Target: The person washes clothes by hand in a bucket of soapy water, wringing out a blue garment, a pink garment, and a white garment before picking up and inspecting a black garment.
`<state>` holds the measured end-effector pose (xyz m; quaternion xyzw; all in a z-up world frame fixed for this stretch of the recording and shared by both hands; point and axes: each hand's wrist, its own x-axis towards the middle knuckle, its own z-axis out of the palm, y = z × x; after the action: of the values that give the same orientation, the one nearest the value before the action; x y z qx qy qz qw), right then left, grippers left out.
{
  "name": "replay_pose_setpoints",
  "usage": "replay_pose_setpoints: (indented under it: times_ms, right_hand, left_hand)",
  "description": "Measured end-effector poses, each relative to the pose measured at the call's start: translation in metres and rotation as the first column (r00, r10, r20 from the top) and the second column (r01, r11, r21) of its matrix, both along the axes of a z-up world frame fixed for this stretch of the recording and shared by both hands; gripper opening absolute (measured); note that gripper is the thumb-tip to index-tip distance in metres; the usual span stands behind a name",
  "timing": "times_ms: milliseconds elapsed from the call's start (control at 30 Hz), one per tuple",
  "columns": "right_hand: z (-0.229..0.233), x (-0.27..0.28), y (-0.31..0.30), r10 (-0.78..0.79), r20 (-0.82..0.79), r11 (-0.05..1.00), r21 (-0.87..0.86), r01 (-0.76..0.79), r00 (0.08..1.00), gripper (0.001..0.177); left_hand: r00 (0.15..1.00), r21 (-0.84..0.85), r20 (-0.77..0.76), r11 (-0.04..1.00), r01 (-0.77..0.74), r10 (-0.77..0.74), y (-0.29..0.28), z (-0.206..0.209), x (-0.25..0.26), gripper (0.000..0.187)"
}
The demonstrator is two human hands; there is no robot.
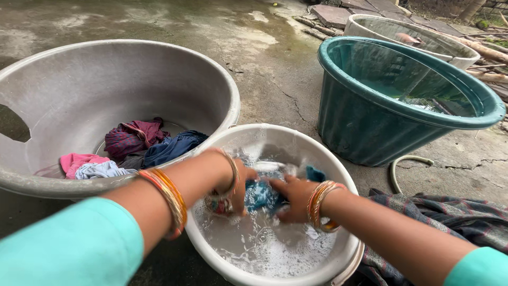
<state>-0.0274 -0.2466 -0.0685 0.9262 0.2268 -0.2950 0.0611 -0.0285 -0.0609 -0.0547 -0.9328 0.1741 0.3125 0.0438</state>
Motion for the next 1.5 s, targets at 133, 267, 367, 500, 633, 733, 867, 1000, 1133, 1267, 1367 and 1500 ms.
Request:
replay_pose_setpoints:
  times_ms: [133,267,367,500,633,733,867,1000,1133,1267,1367,1500]
  right_hand:
    - [-0.04,0.008,-0.001,0.038,-0.041,0.996,-0.079,-0.041,0.998,0.099]
    - [-0.057,0.014,0.002,-0.015,-0.062,0.959,-0.282,-0.003,0.998,0.051]
    - [-0.058,0.014,0.007,0.052,0.03,0.937,-0.347,-0.038,0.998,0.039]
    - [-0.045,0.017,-0.003,-0.251,0.124,0.962,0.147,0.232,0.96,0.056]
    - [-0.021,0.028,-0.018,-0.48,-0.027,0.761,0.485,0.431,0.877,0.034]
    - [0.012,0.029,-0.03,-0.602,-0.297,0.381,0.709,0.593,0.741,0.032]
    - [0.066,0.021,-0.025,-0.427,-0.642,-0.251,0.761,0.598,0.637,0.031]
    - [0.111,0.004,-0.018,-0.187,-0.691,-0.373,0.708,0.6,0.699,0.036]
    - [0.112,0.0,-0.007,-0.107,-0.677,-0.545,0.652,0.526,0.728,0.034]
    - [0.103,-0.01,0.003,0.008,-0.736,-0.526,0.573,0.629,0.677,0.031]
    - [0.088,-0.016,0.024,-0.309,-0.685,-0.453,0.716,0.531,0.659,0.043]
    - [0.069,-0.009,0.033,-0.205,-0.705,-0.496,0.673,0.549,0.679,0.05]
  left_hand:
    - [0.995,-0.031,0.01,0.995,-0.097,0.097,-0.01,-0.041,-0.003,0.112]
    - [0.999,0.007,0.013,0.999,0.035,-0.035,-0.02,-0.079,0.01,0.076]
    - [0.998,-0.025,0.06,0.999,0.037,-0.035,-0.023,-0.089,0.013,0.056]
    - [0.969,-0.244,0.005,0.941,-0.237,0.245,-0.017,-0.07,0.011,0.074]
    - [0.951,-0.416,0.026,0.869,-0.269,0.307,-0.004,-0.042,0.026,0.052]
    - [0.93,-0.713,-0.227,0.602,-0.361,0.289,0.019,-0.025,0.036,0.044]
    - [0.761,-0.761,-0.633,0.067,-0.646,0.145,0.04,0.007,0.018,0.055]
    - [0.661,-0.661,-0.749,-0.13,-0.739,0.047,0.03,0.028,-0.002,0.089]
    - [0.626,-0.603,-0.78,-0.237,-0.761,-0.025,0.017,0.035,-0.005,0.097]
    - [0.716,-0.653,-0.689,-0.333,-0.68,-0.113,0.014,0.035,-0.006,0.09]
    - [0.755,-0.731,-0.647,-0.373,-0.572,0.11,-0.007,0.03,-0.001,0.069]
    - [0.562,-0.612,-0.765,-0.627,-0.482,0.315,-0.034,0.031,0.003,0.044]
